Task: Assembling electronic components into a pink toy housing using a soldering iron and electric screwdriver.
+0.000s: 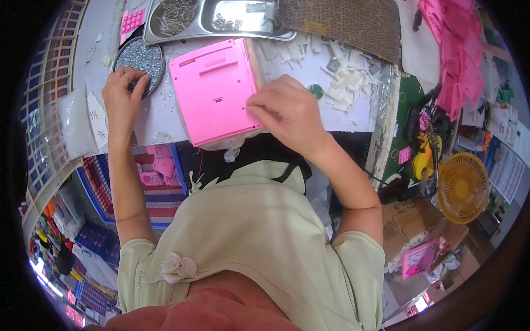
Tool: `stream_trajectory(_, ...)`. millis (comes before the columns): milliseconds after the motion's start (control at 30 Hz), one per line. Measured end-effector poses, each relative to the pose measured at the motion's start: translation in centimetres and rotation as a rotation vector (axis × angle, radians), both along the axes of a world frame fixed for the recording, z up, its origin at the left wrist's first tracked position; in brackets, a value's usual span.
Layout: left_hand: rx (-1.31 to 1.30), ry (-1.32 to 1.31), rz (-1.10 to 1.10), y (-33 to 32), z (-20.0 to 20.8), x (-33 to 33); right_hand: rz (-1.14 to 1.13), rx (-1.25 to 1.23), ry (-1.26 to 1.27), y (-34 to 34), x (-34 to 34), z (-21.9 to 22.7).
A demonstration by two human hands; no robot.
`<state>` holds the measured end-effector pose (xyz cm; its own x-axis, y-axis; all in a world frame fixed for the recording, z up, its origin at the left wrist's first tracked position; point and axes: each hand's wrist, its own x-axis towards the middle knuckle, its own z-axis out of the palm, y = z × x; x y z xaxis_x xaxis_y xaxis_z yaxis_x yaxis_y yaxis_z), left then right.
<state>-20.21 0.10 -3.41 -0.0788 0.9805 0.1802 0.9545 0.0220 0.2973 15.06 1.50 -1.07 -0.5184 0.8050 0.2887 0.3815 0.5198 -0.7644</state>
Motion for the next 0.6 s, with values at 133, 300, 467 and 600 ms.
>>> stream_trajectory(133,0.103,-0.167,-0.013,0.1,-0.3,-0.7,0.063,0.067,-0.059,-0.2,-0.1,-0.7)
stream_trajectory(300,0.142,-0.244,0.036,-0.6,-0.4,-1.1,0.095,0.068,-0.054,0.1,-0.2,-1.0)
stream_trajectory(467,0.105,-0.226,0.103,-1.0,-0.9,-1.3,0.118,-0.010,-0.021,0.8,0.5,0.1)
stream_trajectory(600,0.153,-0.263,0.099,-0.8,-1.6,-1.7,0.142,0.029,-0.059,1.5,1.3,0.4)
